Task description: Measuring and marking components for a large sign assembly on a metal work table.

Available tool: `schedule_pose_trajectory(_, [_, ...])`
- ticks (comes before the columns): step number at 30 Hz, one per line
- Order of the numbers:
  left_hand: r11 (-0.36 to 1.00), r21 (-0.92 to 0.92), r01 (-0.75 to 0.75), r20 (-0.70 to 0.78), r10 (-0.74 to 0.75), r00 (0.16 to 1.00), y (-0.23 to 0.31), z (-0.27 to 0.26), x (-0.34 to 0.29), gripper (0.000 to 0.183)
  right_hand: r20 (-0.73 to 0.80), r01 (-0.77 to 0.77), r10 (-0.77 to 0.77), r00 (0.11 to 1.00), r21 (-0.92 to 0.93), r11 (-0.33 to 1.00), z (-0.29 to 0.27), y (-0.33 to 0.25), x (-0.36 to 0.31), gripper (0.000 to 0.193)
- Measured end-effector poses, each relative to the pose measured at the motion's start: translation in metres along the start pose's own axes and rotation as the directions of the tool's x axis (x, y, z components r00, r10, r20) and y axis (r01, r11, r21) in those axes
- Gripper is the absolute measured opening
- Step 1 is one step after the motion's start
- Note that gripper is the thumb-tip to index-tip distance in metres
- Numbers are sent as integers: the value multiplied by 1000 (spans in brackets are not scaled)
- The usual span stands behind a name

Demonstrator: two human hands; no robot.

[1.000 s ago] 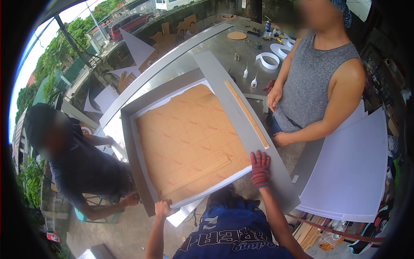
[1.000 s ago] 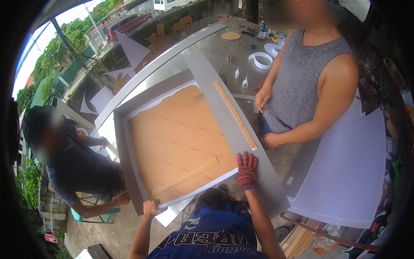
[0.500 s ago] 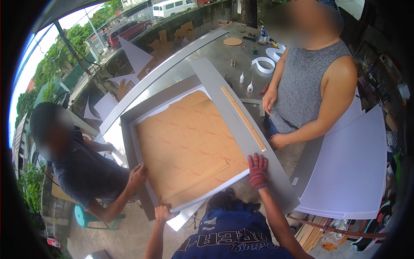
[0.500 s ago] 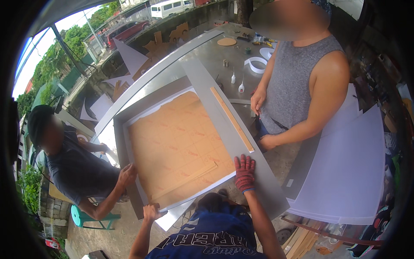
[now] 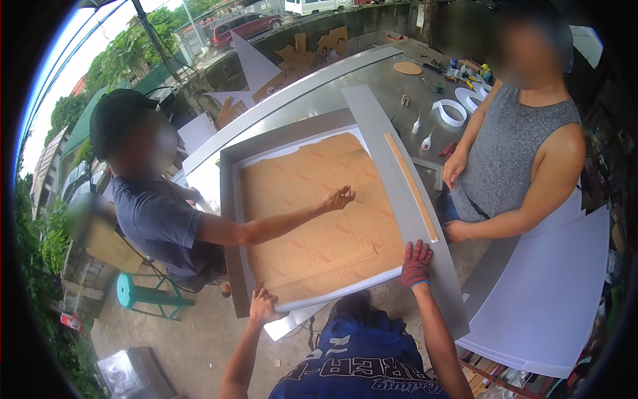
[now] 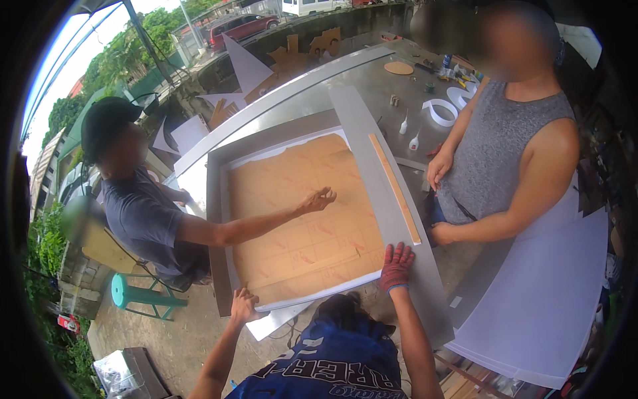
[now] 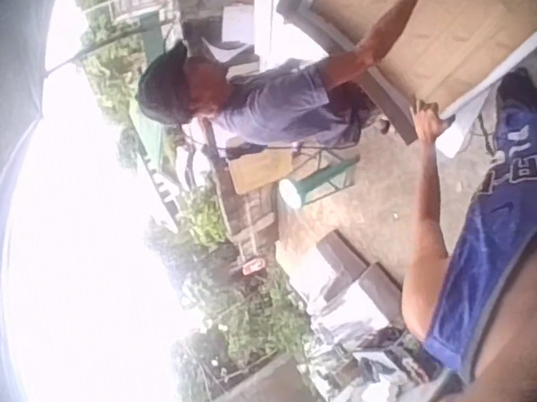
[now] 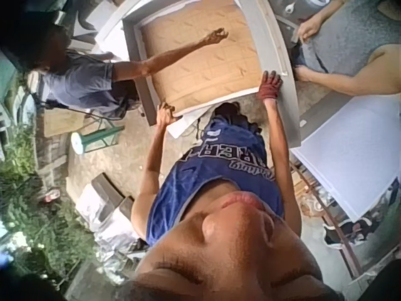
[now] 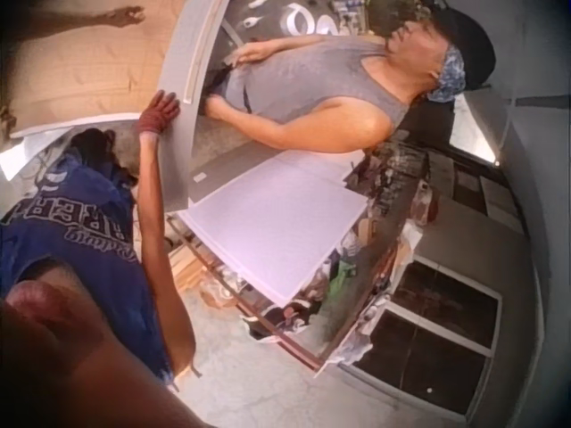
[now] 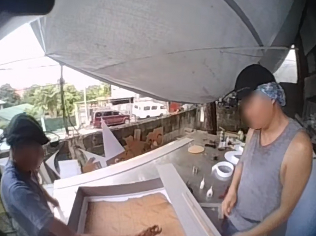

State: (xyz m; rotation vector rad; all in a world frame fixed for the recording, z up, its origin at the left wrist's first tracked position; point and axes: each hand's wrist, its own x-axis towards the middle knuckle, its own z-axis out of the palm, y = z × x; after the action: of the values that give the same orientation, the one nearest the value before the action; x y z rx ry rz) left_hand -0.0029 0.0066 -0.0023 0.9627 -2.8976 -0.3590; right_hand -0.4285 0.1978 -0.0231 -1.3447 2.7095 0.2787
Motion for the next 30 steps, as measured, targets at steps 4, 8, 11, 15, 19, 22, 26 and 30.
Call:
schedule_pose_trajectory(4, [1000,0,19,29,-19,999,0,-1,3,38,76,15,-14,997,-15,1000,-14,-3,4,126])
schedule_pose_trajectory(8, [1000,-19,9,14,-9,1000,-5,3,3,41,165,10,-23,986,82,997,-32,-6,3,91])
schedule_pose_trajectory(11, [1000,-13,12,44,-12,999,-6,5,4,42,197,-6,-9,980,76,997,-34,-6,3,90])
schedule_pose_trajectory(15, [1000,-13,-16,-16,16,1000,-8,6,1,38,221,0,-18,975,81,997,-50,-9,0,89])
schedule_pose_trajectory(19, [1000,-21,-14,-10,14,1000,-7,6,5,38,200,-11,-9,980,97,995,-49,-7,-1,84])
schedule_pose_trajectory(22, [1000,-22,-18,-26,17,1000,-7,7,5,38,163,-38,20,986,106,994,-41,-9,0,83])
schedule_pose_trajectory(26, [1000,-7,-25,-32,24,999,-15,15,0,37,191,-65,47,980,89,994,-37,-11,2,80])
schedule_pose_trajectory(30, [1000,-7,-21,-9,20,1000,-13,11,1,37,110,-59,46,993,111,992,-27,-11,5,76])
